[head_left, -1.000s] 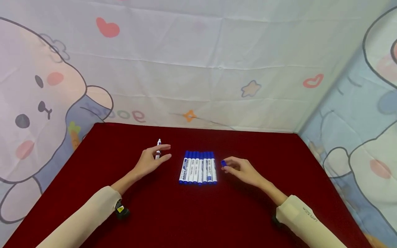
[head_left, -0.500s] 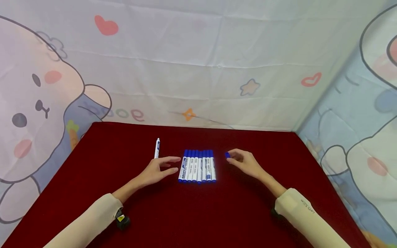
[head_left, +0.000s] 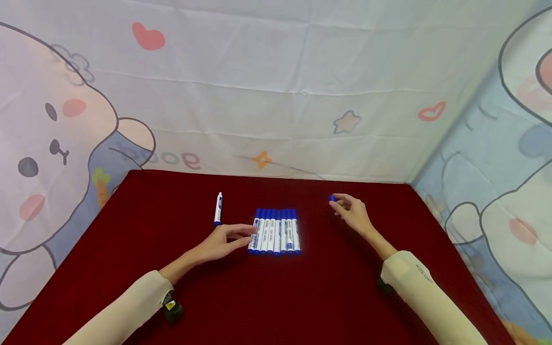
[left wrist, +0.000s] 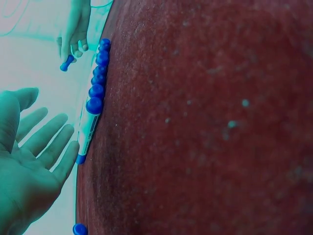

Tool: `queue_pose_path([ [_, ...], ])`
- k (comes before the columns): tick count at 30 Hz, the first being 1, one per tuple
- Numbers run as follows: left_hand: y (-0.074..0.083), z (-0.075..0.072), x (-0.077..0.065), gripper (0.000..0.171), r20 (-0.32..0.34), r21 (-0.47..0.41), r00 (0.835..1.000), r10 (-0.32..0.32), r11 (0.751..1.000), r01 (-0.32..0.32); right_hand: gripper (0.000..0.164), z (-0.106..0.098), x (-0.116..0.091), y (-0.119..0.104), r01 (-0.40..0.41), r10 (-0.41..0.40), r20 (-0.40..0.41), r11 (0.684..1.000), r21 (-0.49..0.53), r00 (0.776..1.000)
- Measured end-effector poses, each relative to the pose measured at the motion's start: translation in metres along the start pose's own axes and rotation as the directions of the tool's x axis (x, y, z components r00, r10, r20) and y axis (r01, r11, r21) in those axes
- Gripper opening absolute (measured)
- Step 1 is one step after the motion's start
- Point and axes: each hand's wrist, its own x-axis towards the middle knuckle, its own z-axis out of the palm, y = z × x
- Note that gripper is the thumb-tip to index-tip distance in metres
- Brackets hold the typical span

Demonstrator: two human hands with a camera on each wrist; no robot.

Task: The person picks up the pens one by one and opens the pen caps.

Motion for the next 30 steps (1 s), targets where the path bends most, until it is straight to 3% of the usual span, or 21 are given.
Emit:
queue_pose_path([
  [9, 0.003, 0.001, 0.001, 0.038, -0.001, -0.008, 0.998, -0.056, 0.998, 0.056, 0.041, 0.001, 0.025, 0.02, -0.109, 0.107, -0.044, 0.993, -0.035, 0.993],
  [15, 0.002, 0.005, 0.004, 0.039, 0.025, -0.016, 1.0, -0.015, 1.0, 0.016, 0.041, 0.008, 0.039, 0.027, -0.134, 0.134, -0.006, 0.985, -0.109, 0.991],
  [24, 0.004, 0.006, 0.007, 0.04, 0.029, -0.008, 0.999, -0.018, 1.0, 0.018, 0.04, 0.014, 0.039, 0.031, -0.2, 0.198, -0.035, 0.949, -0.242, 0.98],
  [30, 0.005, 0.004, 0.005, 0.039, 0.02, 0.002, 1.0, -0.016, 1.0, 0.016, 0.041, 0.012, 0.039, 0.028, -0.206, 0.217, 0.006, 0.933, -0.294, 0.976],
])
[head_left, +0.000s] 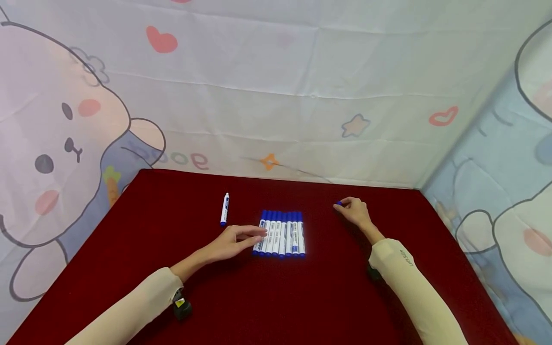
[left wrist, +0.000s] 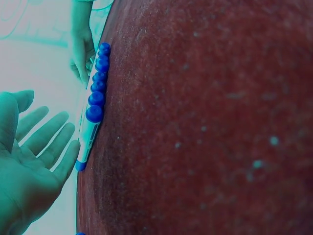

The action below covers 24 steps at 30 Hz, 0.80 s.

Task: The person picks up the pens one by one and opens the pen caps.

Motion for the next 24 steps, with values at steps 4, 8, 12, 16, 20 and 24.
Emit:
queue_pose_path([
  [4, -0.002, -0.001, -0.003, 0.039, -0.002, -0.011, 1.0, 0.003, 1.0, -0.003, 0.043, 0.002, 0.001, 0.0, 0.012, -0.012, 0.011, 1.0, -0.015, 1.0],
  [8, -0.003, -0.003, -0.005, 0.039, -0.012, -0.011, 1.0, -0.003, 1.0, 0.003, 0.044, 0.002, 0.002, 0.001, 0.023, -0.023, 0.004, 1.0, -0.018, 1.0],
  [12, -0.003, -0.005, -0.005, 0.039, -0.031, 0.003, 0.999, -0.011, 1.0, 0.011, 0.046, -0.001, 0.0, 0.0, 0.04, -0.04, 0.004, 0.999, -0.011, 0.999],
  [16, -0.002, -0.007, -0.005, 0.038, -0.041, 0.01, 0.999, -0.024, 1.0, 0.024, 0.045, -0.007, -0.005, -0.002, 0.061, -0.061, 0.018, 0.998, 0.001, 0.998],
  [20, 0.0, -0.007, -0.007, 0.038, -0.035, 0.019, 0.999, -0.037, 0.999, 0.038, 0.042, -0.016, -0.017, -0.005, 0.116, -0.116, 0.011, 0.993, 0.005, 0.993],
  [24, 0.002, -0.008, -0.009, 0.038, -0.03, 0.022, 0.999, -0.039, 0.999, 0.04, 0.042, -0.022, -0.031, -0.013, 0.18, -0.181, 0.033, 0.983, 0.026, 0.983],
])
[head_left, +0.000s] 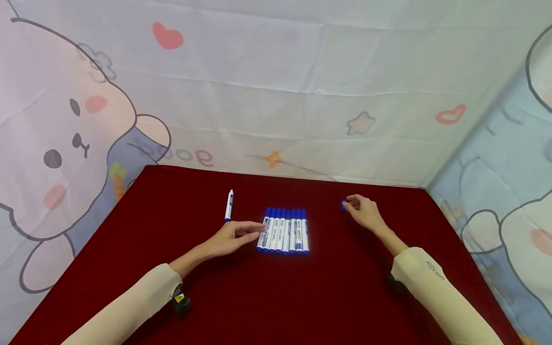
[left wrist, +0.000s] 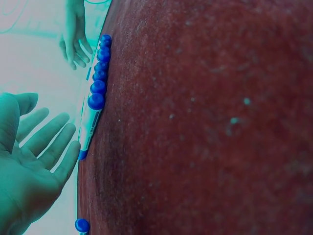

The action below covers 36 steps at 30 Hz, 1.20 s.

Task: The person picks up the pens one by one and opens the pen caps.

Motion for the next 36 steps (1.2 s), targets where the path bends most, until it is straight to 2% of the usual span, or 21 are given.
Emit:
queue_pose_path([
  [7, -0.002, -0.002, -0.002, 0.039, -0.005, -0.003, 1.0, -0.013, 1.0, 0.013, 0.048, 0.002, -0.021, -0.019, 0.106, -0.109, 0.097, 0.994, 0.039, 0.989],
  [12, -0.006, -0.002, -0.004, 0.039, -0.015, 0.011, 1.0, -0.015, 1.0, 0.015, 0.055, 0.011, -0.035, -0.029, 0.204, -0.207, 0.153, 0.978, 0.036, 0.966],
  [15, -0.006, -0.002, -0.003, 0.04, -0.022, 0.008, 1.0, -0.018, 1.0, 0.018, 0.058, 0.014, -0.044, -0.034, 0.219, -0.227, 0.197, 0.974, 0.06, 0.954],
  [20, -0.003, -0.002, -0.002, 0.041, -0.019, 0.0, 0.999, -0.025, 1.0, 0.025, 0.061, 0.019, -0.052, -0.042, 0.169, -0.206, 0.27, 0.973, 0.156, 0.941],
  [25, -0.002, -0.001, -0.003, 0.041, -0.01, -0.002, 1.0, -0.022, 1.0, 0.022, 0.061, 0.021, -0.056, -0.048, 0.101, -0.204, 0.346, 0.951, 0.291, 0.916],
  [30, -0.004, 0.0, -0.004, 0.04, 0.005, -0.002, 1.0, -0.024, 1.0, 0.024, 0.057, 0.024, -0.057, -0.051, 0.093, -0.23, 0.387, 0.935, 0.342, 0.893],
  [32, -0.004, -0.001, -0.004, 0.041, 0.011, -0.031, 0.999, -0.053, 0.998, 0.054, 0.057, 0.025, -0.057, -0.052, 0.082, -0.237, 0.401, 0.927, 0.366, 0.885],
  [36, -0.007, -0.003, 0.002, 0.041, -0.005, -0.11, 0.987, -0.16, 0.981, 0.159, 0.056, 0.027, -0.057, -0.052, 0.046, -0.232, 0.421, 0.912, 0.407, 0.877],
])
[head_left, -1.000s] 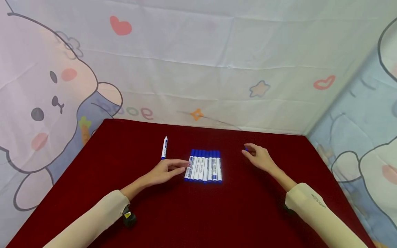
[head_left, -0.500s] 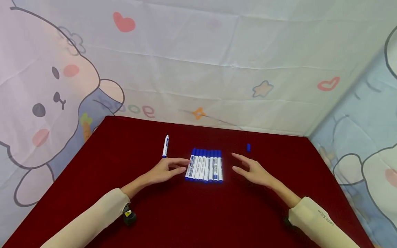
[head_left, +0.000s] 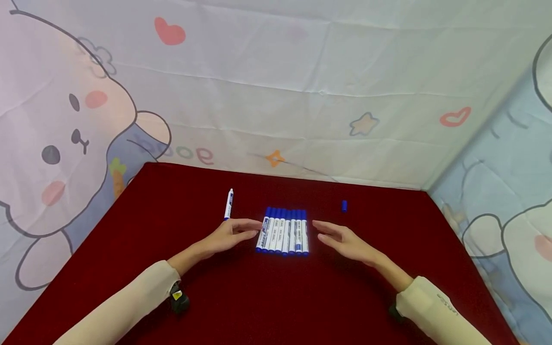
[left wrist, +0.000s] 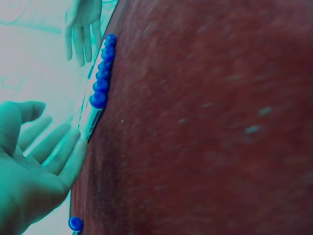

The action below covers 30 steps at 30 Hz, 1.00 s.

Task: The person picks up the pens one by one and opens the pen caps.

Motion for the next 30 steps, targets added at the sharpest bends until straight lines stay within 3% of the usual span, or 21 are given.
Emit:
queue_pose_path([
  [7, 0.001, 0.001, 0.019, 0.043, -0.018, -0.023, 0.995, -0.1, 0.995, 0.1, 0.054, 0.002, 0.002, 0.002, -0.072, 0.073, -0.002, 0.997, 0.031, 0.997],
  [13, 0.006, 0.006, 0.036, 0.046, -0.074, 0.0, 0.982, -0.174, 0.985, 0.175, 0.051, 0.002, 0.003, 0.002, -0.068, 0.067, 0.013, 0.993, 0.099, 0.998],
  [19, 0.007, 0.014, 0.045, 0.051, -0.103, 0.192, 0.987, -0.124, 0.971, 0.142, 0.052, 0.003, 0.004, 0.002, -0.093, 0.088, 0.038, 0.986, 0.136, 0.995],
  [26, 0.007, 0.019, 0.049, 0.053, -0.131, 0.254, 0.986, -0.099, 0.959, 0.13, 0.052, 0.005, 0.004, 0.002, -0.11, 0.108, 0.027, 0.988, 0.111, 0.994],
  [30, 0.009, 0.023, 0.047, 0.053, -0.155, 0.349, 0.985, -0.077, 0.928, 0.127, 0.053, 0.007, 0.004, 0.003, -0.122, 0.12, 0.027, 0.989, 0.084, 0.992],
])
